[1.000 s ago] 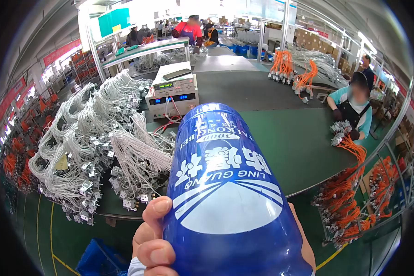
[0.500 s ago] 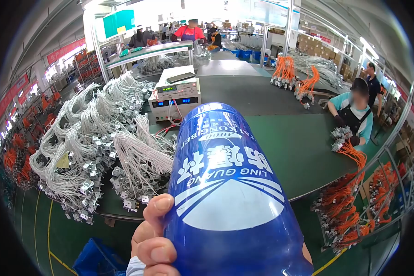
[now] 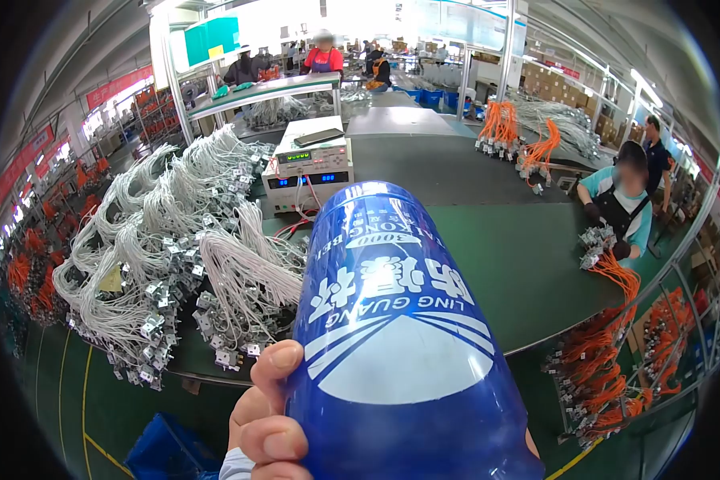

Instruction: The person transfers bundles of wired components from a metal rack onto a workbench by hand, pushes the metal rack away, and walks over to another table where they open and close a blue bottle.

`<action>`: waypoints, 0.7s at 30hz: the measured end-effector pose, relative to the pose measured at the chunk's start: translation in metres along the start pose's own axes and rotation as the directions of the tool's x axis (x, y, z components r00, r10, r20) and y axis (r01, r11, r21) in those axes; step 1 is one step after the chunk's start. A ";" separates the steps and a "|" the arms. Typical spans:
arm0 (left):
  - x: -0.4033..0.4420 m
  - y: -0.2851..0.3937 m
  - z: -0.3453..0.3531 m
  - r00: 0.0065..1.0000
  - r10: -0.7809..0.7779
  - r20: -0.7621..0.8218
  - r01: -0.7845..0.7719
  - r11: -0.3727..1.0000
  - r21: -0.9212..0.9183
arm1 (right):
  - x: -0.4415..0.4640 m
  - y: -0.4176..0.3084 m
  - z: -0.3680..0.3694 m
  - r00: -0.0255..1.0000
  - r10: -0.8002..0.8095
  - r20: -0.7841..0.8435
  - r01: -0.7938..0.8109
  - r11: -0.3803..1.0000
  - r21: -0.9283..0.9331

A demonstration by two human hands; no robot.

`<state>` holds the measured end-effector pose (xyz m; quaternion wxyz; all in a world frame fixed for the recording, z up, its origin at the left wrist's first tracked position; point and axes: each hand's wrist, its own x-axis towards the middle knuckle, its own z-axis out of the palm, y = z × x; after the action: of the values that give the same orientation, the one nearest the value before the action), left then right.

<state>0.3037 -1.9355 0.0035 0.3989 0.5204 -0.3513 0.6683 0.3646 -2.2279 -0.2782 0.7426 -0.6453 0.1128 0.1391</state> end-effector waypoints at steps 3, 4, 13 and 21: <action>-0.011 -0.002 -0.008 0.998 -0.054 -0.013 0.053 0.997 -0.055 | -0.002 0.001 0.000 1.000 0.012 0.010 -0.012 1.000 0.001; -0.017 -0.003 -0.010 0.997 -0.080 -0.020 0.078 0.994 -0.081 | -0.001 0.000 0.001 1.000 0.009 0.018 -0.009 1.000 -0.003; -0.025 -0.006 -0.051 0.806 -0.498 0.319 0.588 0.734 -0.340 | -0.015 -0.027 0.015 0.997 -0.057 0.057 0.058 0.998 -0.016; -0.088 -0.080 -0.016 0.903 -0.354 0.245 0.399 0.902 -0.165 | -0.016 -0.077 0.023 0.880 -0.471 0.057 0.470 0.846 -0.253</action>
<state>0.3810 -1.9010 -0.0813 0.5349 0.6005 -0.3525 0.4786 0.3763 -2.2161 -0.1975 0.6629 -0.7450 -0.0652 -0.0357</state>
